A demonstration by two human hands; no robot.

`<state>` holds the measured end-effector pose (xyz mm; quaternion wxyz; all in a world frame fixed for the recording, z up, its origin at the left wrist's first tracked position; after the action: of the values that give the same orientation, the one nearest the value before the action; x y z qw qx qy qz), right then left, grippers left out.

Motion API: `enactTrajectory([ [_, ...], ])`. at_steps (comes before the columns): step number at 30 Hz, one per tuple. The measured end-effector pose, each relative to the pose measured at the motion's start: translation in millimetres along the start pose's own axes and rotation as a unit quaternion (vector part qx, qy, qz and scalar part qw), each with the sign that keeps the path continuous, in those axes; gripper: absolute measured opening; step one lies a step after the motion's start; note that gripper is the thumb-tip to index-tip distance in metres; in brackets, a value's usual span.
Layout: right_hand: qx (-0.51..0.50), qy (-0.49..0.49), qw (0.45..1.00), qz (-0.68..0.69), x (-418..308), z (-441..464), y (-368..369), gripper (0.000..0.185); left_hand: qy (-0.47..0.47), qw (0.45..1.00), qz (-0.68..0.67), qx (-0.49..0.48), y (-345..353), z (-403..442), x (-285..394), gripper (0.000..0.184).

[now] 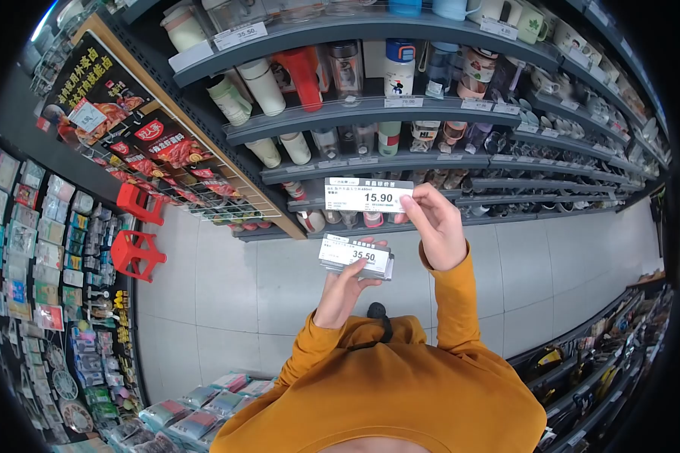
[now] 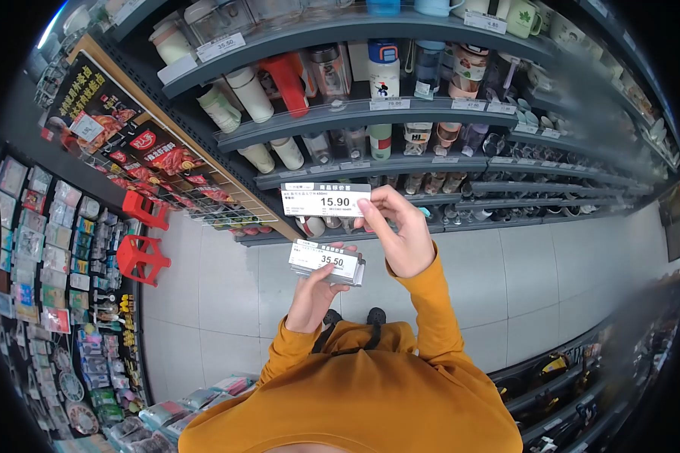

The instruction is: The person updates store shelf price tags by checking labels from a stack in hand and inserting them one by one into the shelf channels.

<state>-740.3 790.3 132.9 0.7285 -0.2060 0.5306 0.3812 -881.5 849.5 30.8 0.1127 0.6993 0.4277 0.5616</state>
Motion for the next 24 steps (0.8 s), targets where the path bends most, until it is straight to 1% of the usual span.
enactTrajectory([
  [5,0.004,0.011,1.000,0.009,-7.5,1.6,12.1,0.016,0.027,0.999,0.031,-0.006,1.3,-14.1,11.1,0.042],
  [12,-0.017,0.010,1.000,-0.007,-16.1,-2.1,22.4,0.029,0.041,0.999,0.030,0.010,-2.1,-29.4,10.2,0.043],
  [24,-0.021,-0.005,0.999,-0.026,-30.7,-14.8,11.0,0.031,0.030,0.999,0.013,0.026,1.4,-32.3,-7.9,0.042],
])
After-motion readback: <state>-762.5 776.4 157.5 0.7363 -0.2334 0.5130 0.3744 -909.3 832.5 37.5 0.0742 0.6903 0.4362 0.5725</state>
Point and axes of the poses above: each hand's wrist, its own z-axis towards the middle knuckle, its own y-axis out of the palm, x = y × z, the point moved 9 cm from there along z, towards the middle knuckle, and after that the axes turned 7 degrees about -y, right-handed, at the moved point
